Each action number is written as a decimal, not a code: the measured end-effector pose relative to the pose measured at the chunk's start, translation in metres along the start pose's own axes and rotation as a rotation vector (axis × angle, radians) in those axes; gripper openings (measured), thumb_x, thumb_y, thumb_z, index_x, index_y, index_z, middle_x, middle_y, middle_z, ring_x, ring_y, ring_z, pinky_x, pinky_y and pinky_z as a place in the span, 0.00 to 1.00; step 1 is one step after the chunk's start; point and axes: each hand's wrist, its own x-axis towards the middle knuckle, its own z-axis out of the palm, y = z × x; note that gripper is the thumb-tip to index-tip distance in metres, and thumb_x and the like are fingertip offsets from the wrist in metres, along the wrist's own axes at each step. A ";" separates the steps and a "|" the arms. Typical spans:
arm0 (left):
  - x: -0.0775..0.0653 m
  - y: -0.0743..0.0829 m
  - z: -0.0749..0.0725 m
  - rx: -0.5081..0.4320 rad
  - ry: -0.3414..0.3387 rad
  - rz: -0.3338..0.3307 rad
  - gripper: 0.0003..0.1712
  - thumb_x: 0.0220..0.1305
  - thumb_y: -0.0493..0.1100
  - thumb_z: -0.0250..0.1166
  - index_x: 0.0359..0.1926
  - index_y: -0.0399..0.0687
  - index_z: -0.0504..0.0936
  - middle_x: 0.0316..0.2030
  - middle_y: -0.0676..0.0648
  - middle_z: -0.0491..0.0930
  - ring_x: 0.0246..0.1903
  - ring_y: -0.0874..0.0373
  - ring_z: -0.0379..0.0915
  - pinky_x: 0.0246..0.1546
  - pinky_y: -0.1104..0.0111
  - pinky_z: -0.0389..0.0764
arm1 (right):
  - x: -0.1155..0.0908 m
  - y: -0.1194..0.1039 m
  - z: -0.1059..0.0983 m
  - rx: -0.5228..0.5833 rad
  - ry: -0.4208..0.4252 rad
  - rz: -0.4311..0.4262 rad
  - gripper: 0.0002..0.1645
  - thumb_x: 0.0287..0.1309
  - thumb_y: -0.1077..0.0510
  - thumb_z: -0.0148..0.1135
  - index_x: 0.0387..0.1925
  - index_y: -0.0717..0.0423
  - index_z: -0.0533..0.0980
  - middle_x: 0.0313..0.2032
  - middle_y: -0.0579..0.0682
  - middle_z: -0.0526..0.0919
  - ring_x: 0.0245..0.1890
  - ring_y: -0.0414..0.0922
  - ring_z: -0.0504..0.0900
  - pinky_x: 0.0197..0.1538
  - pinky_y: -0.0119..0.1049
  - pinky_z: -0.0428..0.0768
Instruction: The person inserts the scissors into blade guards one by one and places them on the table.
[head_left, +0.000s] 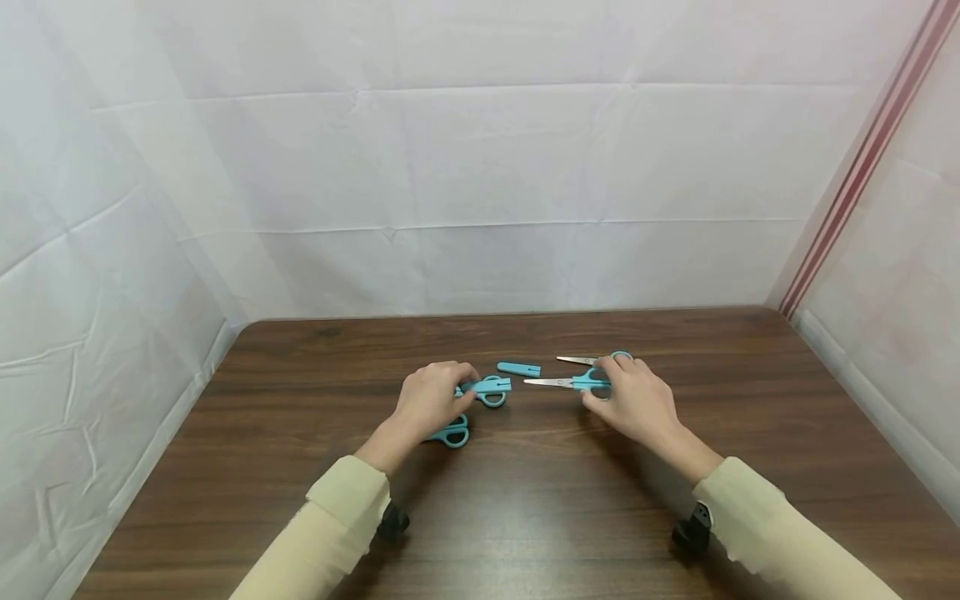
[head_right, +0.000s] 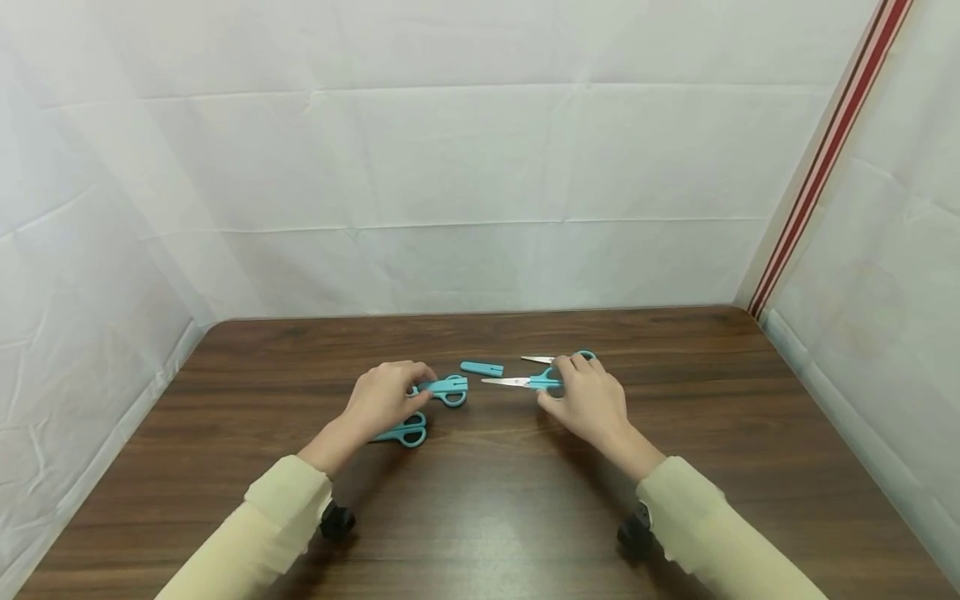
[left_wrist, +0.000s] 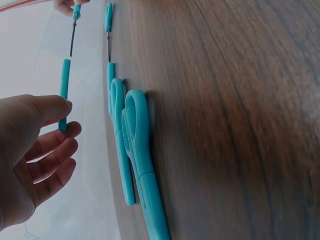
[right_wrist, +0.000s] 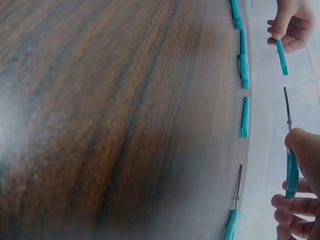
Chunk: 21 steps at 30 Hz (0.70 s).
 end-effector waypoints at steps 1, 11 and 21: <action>-0.001 0.000 0.000 0.002 0.002 0.001 0.08 0.57 0.46 0.65 0.40 0.57 0.82 0.32 0.55 0.80 0.21 0.64 0.68 0.16 0.72 0.66 | 0.000 -0.001 0.000 0.002 0.003 -0.005 0.24 0.46 0.43 0.64 0.41 0.53 0.77 0.34 0.48 0.78 0.31 0.47 0.76 0.23 0.37 0.73; -0.005 -0.002 -0.001 -0.009 0.031 0.010 0.07 0.57 0.45 0.65 0.38 0.56 0.83 0.30 0.56 0.80 0.20 0.65 0.66 0.16 0.72 0.65 | 0.002 -0.010 0.002 0.010 0.021 -0.048 0.23 0.45 0.43 0.64 0.40 0.53 0.77 0.32 0.47 0.78 0.30 0.45 0.76 0.23 0.35 0.73; -0.007 -0.004 0.002 -0.023 0.026 0.009 0.07 0.57 0.45 0.65 0.38 0.56 0.83 0.30 0.55 0.80 0.20 0.65 0.66 0.16 0.73 0.66 | -0.001 -0.015 0.004 -0.001 0.037 -0.076 0.23 0.45 0.44 0.63 0.40 0.53 0.77 0.32 0.47 0.78 0.30 0.45 0.75 0.23 0.35 0.73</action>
